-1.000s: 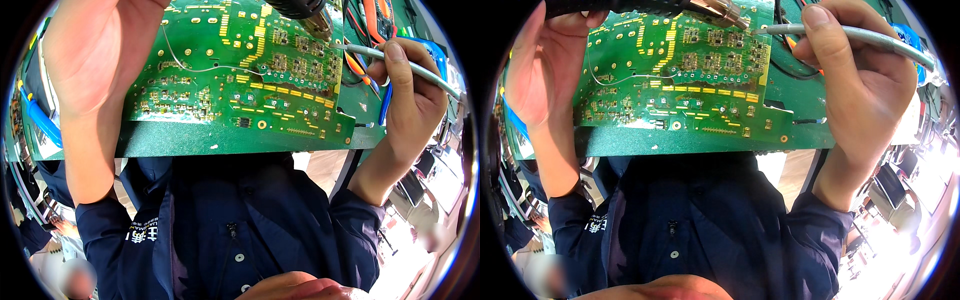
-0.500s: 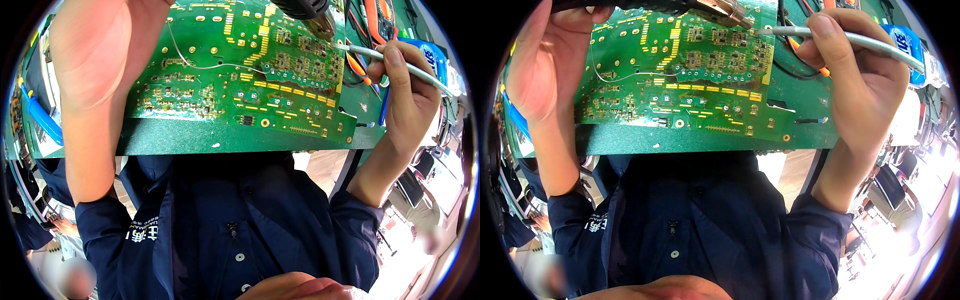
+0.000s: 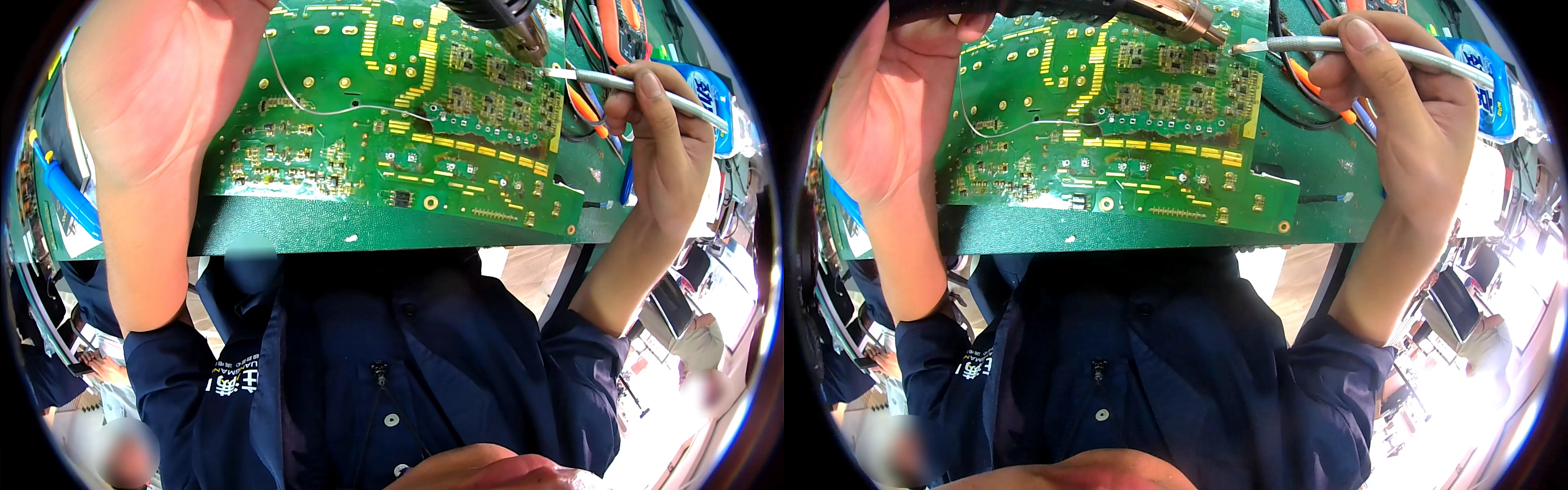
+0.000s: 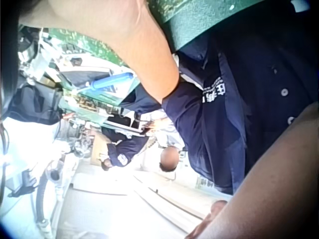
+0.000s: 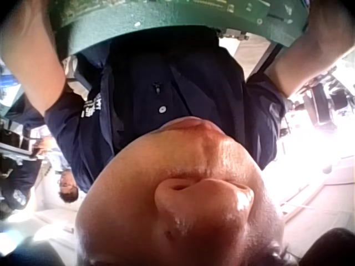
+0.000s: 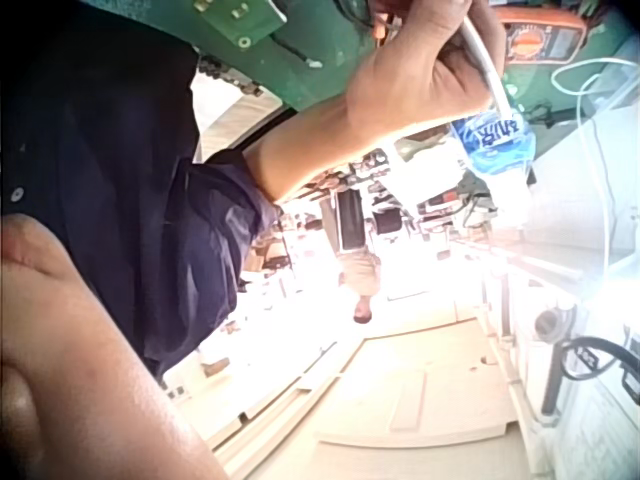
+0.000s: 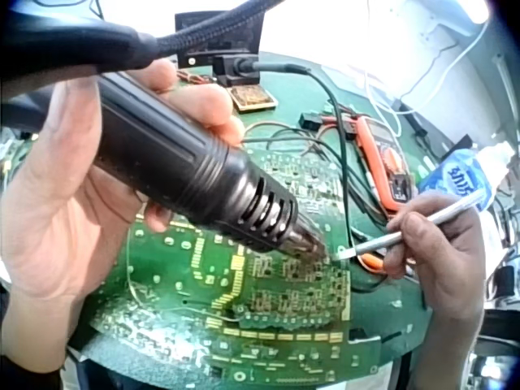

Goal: The person uses a heat gun and a thin metal tool to heat and manipulate components on a green circuit board.

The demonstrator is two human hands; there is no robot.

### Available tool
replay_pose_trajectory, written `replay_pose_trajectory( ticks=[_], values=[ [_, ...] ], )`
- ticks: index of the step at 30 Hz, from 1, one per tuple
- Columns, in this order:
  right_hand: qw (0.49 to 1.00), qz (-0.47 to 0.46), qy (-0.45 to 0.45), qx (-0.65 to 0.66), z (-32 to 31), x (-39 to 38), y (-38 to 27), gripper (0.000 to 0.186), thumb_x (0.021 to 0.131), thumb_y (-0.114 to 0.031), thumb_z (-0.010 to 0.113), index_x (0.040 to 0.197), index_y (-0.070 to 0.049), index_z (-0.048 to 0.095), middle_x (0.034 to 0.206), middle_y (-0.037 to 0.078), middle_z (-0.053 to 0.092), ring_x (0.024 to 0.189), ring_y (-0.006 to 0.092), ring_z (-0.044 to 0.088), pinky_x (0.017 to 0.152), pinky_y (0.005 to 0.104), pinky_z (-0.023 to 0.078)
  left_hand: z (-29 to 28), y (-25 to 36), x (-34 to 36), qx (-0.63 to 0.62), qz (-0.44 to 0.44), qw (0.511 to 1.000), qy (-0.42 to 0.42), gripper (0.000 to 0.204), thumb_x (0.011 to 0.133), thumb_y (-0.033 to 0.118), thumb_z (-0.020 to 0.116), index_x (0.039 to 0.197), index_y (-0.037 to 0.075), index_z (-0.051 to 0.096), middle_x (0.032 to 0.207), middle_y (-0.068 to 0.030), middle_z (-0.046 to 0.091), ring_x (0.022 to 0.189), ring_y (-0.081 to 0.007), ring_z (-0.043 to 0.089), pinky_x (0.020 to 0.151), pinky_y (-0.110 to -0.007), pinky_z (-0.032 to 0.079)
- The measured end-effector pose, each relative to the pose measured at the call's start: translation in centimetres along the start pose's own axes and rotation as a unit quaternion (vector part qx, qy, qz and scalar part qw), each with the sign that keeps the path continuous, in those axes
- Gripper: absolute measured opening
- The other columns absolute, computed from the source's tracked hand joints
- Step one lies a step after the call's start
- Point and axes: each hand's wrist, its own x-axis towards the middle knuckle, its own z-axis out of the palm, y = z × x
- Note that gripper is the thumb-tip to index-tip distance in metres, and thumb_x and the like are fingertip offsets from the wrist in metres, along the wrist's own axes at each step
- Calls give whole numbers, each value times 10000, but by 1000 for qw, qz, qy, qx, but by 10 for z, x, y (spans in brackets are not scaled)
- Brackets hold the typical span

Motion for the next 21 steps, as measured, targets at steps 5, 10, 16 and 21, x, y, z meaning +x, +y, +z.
replay_pose_trajectory(
  ticks=[5, 10, 16, 21],
  values=[
    [996, -12, 43, -71, 8, -5, -7, 249, 1007, -149, 604, 1093, 72, 680, 788, 102, 685, 715, 142, 621, 663, 263, 470, 0, 0, 0, -1, -3, 1000, -3, 553, 1070, 387, 382, 1320, -71, 563, 1250, -247, 656, 1182, -375, 624, 1093, -528, 411],
    [987, -45, 72, -140, 27, -10, -21, 242, 1003, -142, 606, 1080, 73, 686, 781, 104, 691, 722, 140, 626, 673, 261, 473, 0, 2, -1, 3, -5, 1000, -1, 557, 1069, 388, 381, 1317, -76, 564, 1247, -249, 656, 1183, -376, 623, 1094, -530, 409],
    [993, -33, 22, -113, 9, -7, -9, 242, 1008, -141, 602, 1096, 71, 682, 790, 110, 693, 727, 142, 629, 677, 267, 478, 0, 1, -1, 2, -8, 1000, -3, 561, 1069, 389, 380, 1312, -82, 566, 1244, -251, 657, 1184, -377, 621, 1096, -532, 407],
    [998, -40, 36, -21, 1, -7, -7, 251, 1018, -132, 588, 1127, 80, 664, 823, 119, 697, 742, 144, 635, 672, 262, 475, -1, 2, -2, -3, -9, 1000, -3, 565, 1068, 389, 379, 1309, -87, 567, 1241, -253, 657, 1185, -378, 620, 1097, -534, 405]
  ],
)
